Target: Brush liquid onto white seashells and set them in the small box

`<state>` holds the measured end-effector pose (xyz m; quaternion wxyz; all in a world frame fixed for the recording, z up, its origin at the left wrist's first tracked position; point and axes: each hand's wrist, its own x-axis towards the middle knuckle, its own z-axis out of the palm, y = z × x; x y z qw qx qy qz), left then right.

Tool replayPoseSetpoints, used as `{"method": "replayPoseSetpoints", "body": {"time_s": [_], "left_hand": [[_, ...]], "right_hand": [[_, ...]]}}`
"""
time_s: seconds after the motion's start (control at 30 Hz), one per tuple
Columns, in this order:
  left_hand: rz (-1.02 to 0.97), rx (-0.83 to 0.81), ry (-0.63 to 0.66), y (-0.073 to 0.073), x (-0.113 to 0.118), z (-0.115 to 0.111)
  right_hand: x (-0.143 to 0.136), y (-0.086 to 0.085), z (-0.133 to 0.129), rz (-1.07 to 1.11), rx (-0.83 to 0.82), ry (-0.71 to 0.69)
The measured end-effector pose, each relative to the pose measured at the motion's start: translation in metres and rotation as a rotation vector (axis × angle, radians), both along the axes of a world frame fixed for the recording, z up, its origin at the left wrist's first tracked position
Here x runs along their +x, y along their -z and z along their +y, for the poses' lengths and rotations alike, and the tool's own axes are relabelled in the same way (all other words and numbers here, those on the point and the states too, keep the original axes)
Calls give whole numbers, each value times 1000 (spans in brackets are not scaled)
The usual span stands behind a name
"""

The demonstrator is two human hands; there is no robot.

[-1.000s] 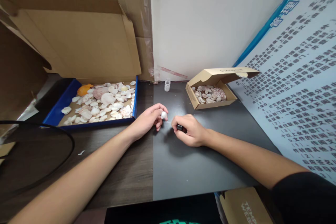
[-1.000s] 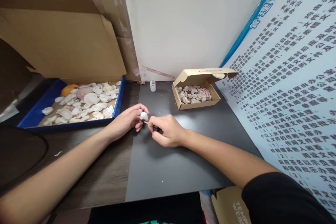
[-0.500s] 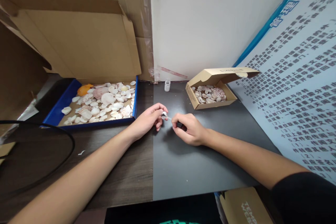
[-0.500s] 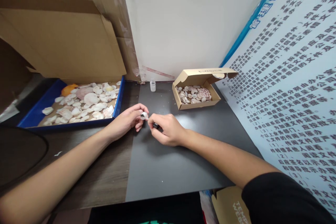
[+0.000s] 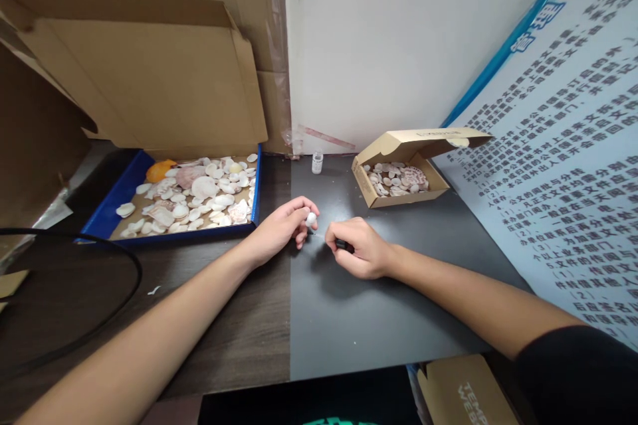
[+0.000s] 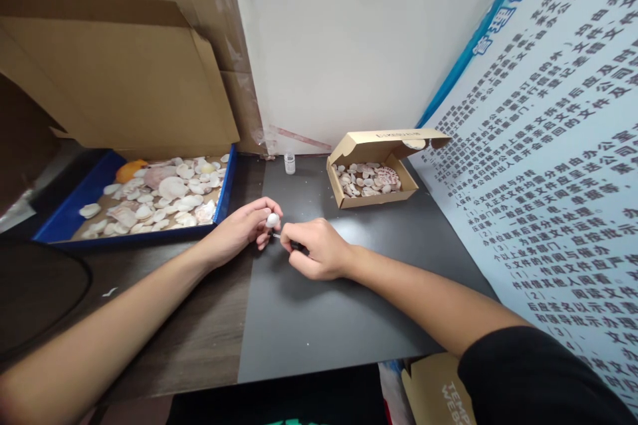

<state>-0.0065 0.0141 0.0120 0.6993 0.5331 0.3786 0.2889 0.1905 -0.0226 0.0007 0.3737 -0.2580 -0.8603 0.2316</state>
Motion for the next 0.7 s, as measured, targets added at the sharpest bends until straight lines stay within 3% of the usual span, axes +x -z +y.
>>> {"method": "replayPoseSetpoints", "body": {"time_s": [0.17,0.33,0.53,0.7], "left_hand": [[-4,5,6,0,0,0],[-3,7,9,0,0,0],[-4,-3,-5,0,0,0],[-11,-2,-5,-1,0,-1]], "right_hand": [[0,0,1,37,24,85],[0,0,1,-8,-1,12],[-1,0,0,30,37,90],[0,0,0,-4,17,16]]}}
